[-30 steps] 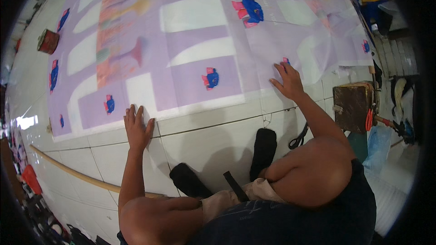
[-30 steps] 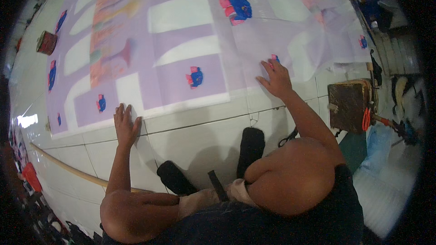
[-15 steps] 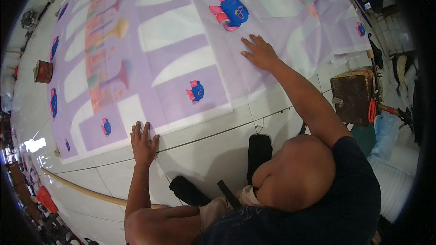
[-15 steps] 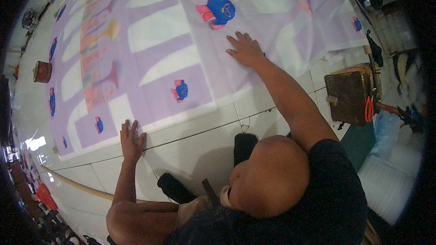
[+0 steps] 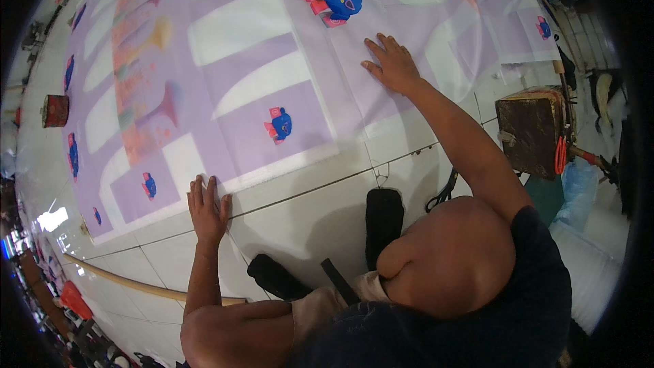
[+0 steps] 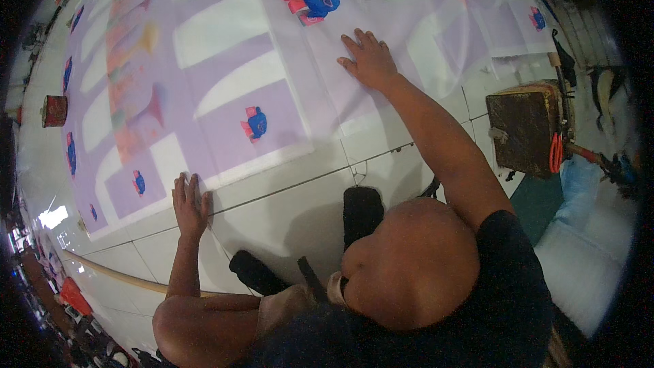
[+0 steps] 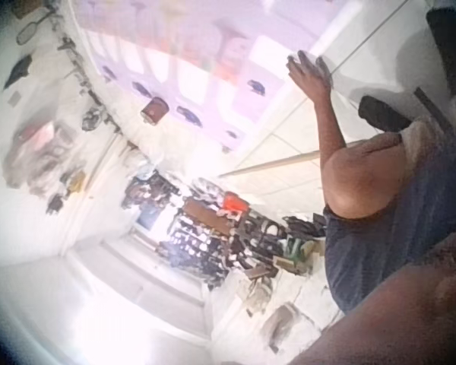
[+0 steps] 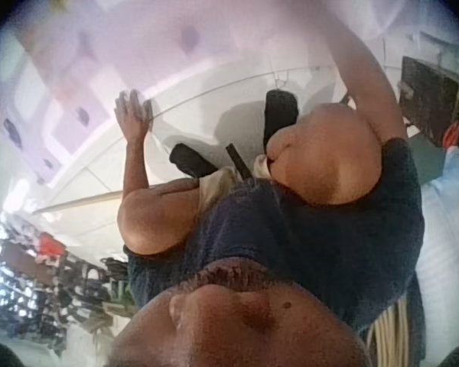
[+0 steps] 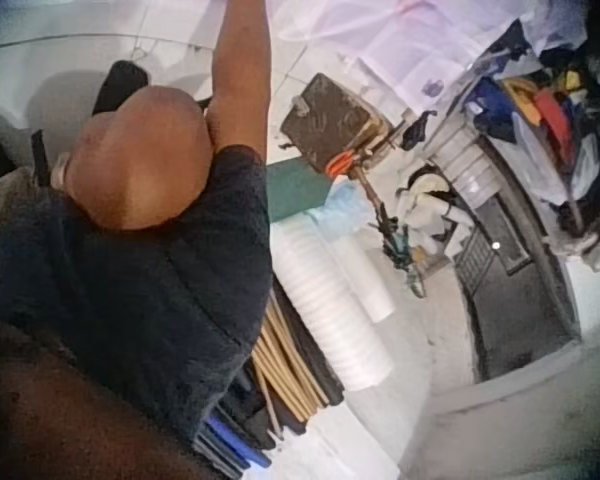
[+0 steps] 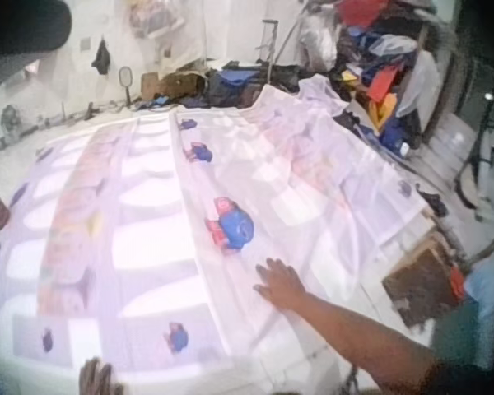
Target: The person uses a wooden straightedge to align a large sheet of printed fabric on the floor, cuts a section with shears, and then secures the fabric to the floor using metal clamps and weights.
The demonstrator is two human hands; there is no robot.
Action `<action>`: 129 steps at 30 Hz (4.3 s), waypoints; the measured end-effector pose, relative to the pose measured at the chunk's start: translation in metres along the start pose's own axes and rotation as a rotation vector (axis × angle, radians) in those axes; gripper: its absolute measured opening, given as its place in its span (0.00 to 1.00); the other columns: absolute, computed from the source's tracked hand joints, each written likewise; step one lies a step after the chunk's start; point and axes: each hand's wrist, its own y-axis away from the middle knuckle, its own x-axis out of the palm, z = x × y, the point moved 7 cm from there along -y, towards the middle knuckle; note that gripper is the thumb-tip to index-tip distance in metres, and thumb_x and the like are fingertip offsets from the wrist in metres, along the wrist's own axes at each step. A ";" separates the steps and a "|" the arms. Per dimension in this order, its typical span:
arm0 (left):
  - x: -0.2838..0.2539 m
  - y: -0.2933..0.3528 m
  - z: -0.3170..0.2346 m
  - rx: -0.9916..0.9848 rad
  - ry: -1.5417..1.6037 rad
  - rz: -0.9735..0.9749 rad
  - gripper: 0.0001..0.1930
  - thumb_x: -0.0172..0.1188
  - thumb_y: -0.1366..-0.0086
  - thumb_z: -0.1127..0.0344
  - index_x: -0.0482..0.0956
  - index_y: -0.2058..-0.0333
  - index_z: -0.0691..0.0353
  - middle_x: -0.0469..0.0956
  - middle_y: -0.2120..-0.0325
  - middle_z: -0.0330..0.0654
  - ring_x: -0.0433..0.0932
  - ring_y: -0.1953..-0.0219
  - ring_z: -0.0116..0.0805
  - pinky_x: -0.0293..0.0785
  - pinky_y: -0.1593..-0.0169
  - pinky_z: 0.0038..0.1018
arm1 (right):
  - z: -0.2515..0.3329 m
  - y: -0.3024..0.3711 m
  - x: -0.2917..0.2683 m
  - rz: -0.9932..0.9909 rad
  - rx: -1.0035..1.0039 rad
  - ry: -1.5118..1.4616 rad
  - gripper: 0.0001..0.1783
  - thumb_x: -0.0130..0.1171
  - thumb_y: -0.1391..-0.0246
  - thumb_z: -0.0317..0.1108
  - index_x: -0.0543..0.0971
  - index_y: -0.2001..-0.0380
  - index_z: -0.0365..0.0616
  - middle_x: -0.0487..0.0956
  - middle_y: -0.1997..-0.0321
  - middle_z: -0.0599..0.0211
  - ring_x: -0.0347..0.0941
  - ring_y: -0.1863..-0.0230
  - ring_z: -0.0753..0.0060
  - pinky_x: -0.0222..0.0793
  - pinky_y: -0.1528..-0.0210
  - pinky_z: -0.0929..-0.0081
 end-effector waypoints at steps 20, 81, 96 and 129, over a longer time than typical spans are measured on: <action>0.004 0.010 -0.017 0.106 0.029 -0.038 0.31 0.64 0.38 0.54 0.70 0.37 0.53 0.59 0.33 0.55 0.55 0.31 0.60 0.50 0.31 0.56 | 0.084 0.149 0.000 0.289 -0.265 -0.041 0.36 0.49 0.38 0.60 0.62 0.31 0.59 0.53 0.24 0.55 0.46 0.24 0.46 0.40 0.27 0.40; -0.007 -0.008 0.024 -0.711 0.874 -0.332 0.23 0.57 0.34 0.58 0.66 0.51 0.73 0.74 0.61 0.59 0.77 0.58 0.54 0.72 0.52 0.42 | 0.096 0.140 -0.024 0.183 -0.328 -0.172 0.40 0.68 0.52 0.53 0.71 0.40 0.41 0.64 0.34 0.40 0.59 0.33 0.36 0.57 0.34 0.47; -0.023 0.026 0.124 -0.380 0.085 -0.367 0.27 0.62 0.36 0.53 0.74 0.44 0.65 0.65 0.40 0.64 0.63 0.36 0.60 0.60 0.34 0.45 | 0.088 0.142 -0.019 0.177 -0.290 -0.116 0.34 0.61 0.44 0.49 0.69 0.37 0.49 0.62 0.31 0.50 0.55 0.29 0.42 0.51 0.30 0.47; -0.009 0.003 0.050 -0.167 0.109 -0.306 0.29 0.67 0.42 0.53 0.73 0.45 0.61 0.65 0.38 0.58 0.60 0.35 0.63 0.53 0.34 0.60 | 0.159 0.093 -0.087 0.268 -0.664 -0.113 0.33 0.64 0.47 0.48 0.71 0.40 0.49 0.67 0.36 0.51 0.63 0.36 0.49 0.59 0.37 0.50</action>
